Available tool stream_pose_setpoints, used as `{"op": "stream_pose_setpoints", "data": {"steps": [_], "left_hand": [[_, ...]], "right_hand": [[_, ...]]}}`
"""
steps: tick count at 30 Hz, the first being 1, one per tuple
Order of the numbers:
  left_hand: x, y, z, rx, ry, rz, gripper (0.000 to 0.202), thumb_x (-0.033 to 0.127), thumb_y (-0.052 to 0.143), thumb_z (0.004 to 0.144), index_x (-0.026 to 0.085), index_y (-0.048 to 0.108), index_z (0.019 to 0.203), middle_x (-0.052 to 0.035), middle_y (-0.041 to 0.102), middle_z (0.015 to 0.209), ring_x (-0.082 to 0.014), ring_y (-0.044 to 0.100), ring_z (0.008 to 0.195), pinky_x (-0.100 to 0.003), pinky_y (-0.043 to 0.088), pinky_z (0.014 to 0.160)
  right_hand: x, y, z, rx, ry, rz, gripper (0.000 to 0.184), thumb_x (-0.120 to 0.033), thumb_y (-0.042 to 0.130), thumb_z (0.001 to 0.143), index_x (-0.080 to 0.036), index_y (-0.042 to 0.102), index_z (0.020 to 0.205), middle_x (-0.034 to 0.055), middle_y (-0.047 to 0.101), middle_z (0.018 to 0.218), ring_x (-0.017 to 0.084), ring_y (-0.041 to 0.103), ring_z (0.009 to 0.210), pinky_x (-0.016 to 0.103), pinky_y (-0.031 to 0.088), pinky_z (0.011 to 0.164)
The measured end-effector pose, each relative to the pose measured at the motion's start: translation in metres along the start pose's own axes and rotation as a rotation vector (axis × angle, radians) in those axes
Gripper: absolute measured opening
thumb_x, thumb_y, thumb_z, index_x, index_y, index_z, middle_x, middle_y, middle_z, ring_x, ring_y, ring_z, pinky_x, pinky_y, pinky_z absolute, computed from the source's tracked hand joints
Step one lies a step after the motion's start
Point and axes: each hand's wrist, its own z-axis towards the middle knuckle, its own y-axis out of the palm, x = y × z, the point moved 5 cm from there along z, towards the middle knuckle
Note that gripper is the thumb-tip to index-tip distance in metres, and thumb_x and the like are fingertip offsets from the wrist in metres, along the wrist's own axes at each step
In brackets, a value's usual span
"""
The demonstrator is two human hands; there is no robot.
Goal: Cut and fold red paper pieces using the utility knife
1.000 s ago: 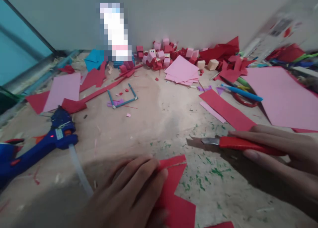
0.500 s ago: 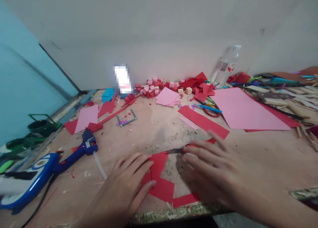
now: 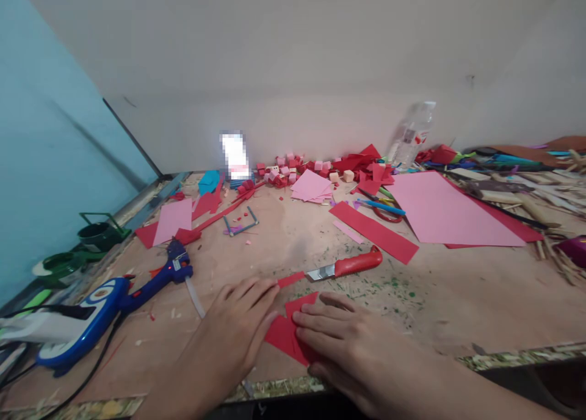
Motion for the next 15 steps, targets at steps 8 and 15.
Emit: {"op": "stream_pose_setpoints", "data": {"steps": [8,15], "left_hand": [[-0.006,-0.004,0.012,0.055,-0.060,-0.095,0.033,0.017,0.043,0.104,0.022,0.067,0.126,-0.0076,0.073,0.110,-0.0272,0.068,0.098,-0.041,0.052,0.084],[0.000,-0.020,0.032,-0.122,-0.048,-0.248,0.027,0.022,0.046,0.104,0.026,0.073,0.103,-0.0048,0.072,0.105,-0.0255,0.066,0.097,-0.039,0.049,0.086]], "right_hand": [[0.005,-0.002,0.012,0.089,-0.080,-0.269,0.019,-0.020,0.067,0.099,-0.015,0.068,0.117,0.0070,0.075,0.116,0.025,0.066,0.105,0.040,0.047,0.101],[0.008,-0.003,0.022,0.177,-0.167,-0.463,0.005,-0.020,0.068,0.101,-0.016,0.067,0.099,0.0046,0.075,0.099,0.023,0.063,0.088,0.039,0.046,0.081]]}}
